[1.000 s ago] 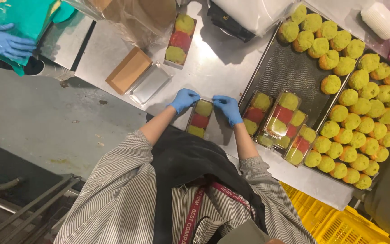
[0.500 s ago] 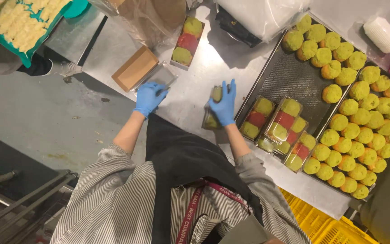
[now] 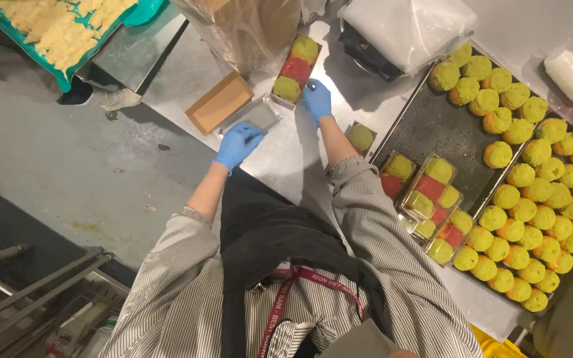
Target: The person places green and red pastries into plastic containers, closes the lids, and sets the containers into a yellow basket.
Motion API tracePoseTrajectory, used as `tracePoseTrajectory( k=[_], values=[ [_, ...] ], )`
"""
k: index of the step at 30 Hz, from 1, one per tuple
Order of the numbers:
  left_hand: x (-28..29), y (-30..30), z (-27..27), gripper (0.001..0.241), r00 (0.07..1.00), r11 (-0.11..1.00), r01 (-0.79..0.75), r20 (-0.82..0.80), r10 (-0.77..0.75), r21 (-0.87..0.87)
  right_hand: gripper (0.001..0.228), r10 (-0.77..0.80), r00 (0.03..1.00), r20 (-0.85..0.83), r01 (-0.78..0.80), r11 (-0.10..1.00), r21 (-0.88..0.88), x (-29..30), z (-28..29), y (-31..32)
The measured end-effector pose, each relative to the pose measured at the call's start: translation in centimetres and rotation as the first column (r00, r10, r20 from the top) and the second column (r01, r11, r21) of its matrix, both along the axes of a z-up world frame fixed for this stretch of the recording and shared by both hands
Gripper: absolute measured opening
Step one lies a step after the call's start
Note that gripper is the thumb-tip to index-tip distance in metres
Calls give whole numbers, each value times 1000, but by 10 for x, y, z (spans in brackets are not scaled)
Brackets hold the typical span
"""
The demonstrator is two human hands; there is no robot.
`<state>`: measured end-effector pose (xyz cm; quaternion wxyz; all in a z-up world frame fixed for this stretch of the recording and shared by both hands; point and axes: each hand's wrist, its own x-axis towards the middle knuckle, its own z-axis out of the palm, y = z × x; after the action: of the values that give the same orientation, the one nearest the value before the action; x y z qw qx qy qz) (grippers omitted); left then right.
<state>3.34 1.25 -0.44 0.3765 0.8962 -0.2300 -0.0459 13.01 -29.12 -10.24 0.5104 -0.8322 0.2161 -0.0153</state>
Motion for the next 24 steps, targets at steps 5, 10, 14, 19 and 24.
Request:
tracePoseTrajectory(
  k=[5, 10, 14, 19, 24],
  values=[
    [2, -1, -17, 23, 1000, 998, -5, -16, 4, -67, 31, -54, 998, -28, 52, 996, -75, -5, 33, 6],
    [3, 2, -26, 22, 997, 997, 32, -72, -37, -74, 31, -60, 998, 23, 64, 970, -234, -44, 32, -17],
    [4, 2, -22, 23, 996, 997, 32, -83, -38, -73, 29, -44, 999, -14, 38, 952, -303, -109, 43, -13],
    [4, 3, -34, 23, 998, 996, 40, -46, -44, -85, 19, -15, 994, -107, -4, 985, -175, -203, 81, 26],
    [4, 1, -31, 22, 998, 997, 49, -32, -51, -65, 28, -33, 996, -87, 11, 971, -240, -266, 60, 21]
  ],
)
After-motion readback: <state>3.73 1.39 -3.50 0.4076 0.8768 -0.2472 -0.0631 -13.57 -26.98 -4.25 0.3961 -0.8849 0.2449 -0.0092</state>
